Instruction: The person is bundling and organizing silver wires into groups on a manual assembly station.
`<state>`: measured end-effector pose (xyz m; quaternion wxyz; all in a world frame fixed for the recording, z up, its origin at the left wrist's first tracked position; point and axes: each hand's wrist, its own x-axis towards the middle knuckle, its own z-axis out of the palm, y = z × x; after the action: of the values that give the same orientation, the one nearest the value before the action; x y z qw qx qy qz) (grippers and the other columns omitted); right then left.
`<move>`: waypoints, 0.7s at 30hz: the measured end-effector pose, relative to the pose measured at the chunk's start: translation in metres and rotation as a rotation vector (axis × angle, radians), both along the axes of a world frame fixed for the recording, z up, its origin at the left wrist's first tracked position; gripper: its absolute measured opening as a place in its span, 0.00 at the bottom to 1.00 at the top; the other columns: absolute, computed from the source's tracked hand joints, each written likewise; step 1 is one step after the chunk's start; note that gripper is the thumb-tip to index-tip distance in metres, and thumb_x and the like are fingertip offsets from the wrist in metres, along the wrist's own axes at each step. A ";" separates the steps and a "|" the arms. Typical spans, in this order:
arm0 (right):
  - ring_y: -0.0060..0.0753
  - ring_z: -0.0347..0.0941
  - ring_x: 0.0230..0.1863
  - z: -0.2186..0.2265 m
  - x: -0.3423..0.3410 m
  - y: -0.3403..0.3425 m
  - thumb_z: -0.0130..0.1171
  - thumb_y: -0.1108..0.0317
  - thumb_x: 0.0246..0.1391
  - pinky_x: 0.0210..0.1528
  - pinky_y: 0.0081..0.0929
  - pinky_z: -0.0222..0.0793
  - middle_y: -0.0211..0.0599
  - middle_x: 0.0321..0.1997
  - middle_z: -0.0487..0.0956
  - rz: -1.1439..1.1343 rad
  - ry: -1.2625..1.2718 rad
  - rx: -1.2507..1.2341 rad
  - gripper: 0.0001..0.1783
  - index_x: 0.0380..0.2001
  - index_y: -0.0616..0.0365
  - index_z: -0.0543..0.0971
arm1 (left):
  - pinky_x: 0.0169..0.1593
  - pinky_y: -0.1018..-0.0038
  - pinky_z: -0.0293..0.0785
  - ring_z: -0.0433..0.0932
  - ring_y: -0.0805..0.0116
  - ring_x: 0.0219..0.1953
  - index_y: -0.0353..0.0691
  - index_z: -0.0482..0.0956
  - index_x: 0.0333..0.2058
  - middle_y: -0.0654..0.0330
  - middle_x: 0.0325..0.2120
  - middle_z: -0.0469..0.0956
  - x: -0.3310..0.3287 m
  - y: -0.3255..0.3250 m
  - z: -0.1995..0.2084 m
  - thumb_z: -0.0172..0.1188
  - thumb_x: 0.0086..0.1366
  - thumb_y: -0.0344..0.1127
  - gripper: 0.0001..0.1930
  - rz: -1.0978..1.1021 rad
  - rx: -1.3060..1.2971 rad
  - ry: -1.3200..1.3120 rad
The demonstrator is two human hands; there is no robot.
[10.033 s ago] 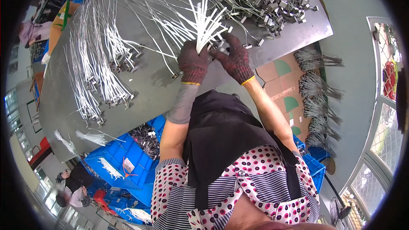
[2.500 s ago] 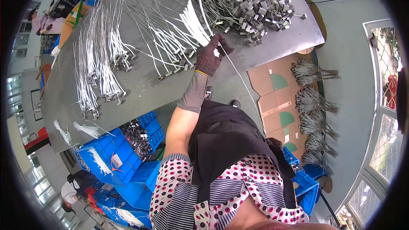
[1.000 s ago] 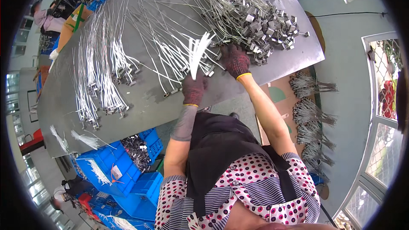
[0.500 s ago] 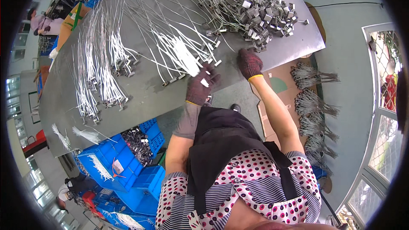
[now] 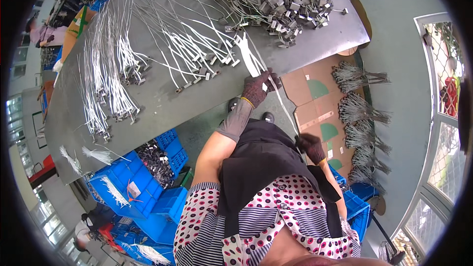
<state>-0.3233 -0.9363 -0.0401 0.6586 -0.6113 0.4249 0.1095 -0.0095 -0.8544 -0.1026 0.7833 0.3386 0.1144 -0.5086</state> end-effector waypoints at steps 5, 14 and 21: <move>0.22 0.73 0.27 -0.039 -0.107 0.027 0.61 0.63 0.57 0.30 0.26 0.70 0.32 0.25 0.80 -0.093 0.128 -0.214 0.13 0.33 0.64 0.83 | 0.46 0.47 0.83 0.82 0.53 0.37 0.32 0.77 0.47 0.51 0.35 0.80 0.014 -0.003 0.017 0.62 0.66 0.31 0.13 0.091 0.005 -0.036; 0.29 0.76 0.29 -0.087 -0.187 0.018 0.62 0.61 0.56 0.34 0.28 0.71 0.39 0.25 0.82 -0.125 0.086 -0.301 0.14 0.28 0.64 0.82 | 0.45 0.54 0.84 0.81 0.59 0.33 0.37 0.77 0.47 0.55 0.33 0.79 0.068 0.003 0.066 0.64 0.66 0.39 0.15 0.383 0.038 -0.281; 0.31 0.77 0.29 -0.047 -0.105 -0.002 0.64 0.56 0.55 0.36 0.29 0.71 0.40 0.25 0.82 -0.030 0.205 -0.368 0.20 0.28 0.67 0.81 | 0.32 0.57 0.86 0.82 0.60 0.26 0.34 0.78 0.43 0.54 0.27 0.80 0.050 0.010 0.065 0.65 0.65 0.36 0.14 0.318 0.138 -0.292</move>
<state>-0.4279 -0.9382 -0.0869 0.4907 -0.7006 0.5116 0.0820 0.0406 -0.8443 -0.0376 0.8370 0.4390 0.0862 -0.3151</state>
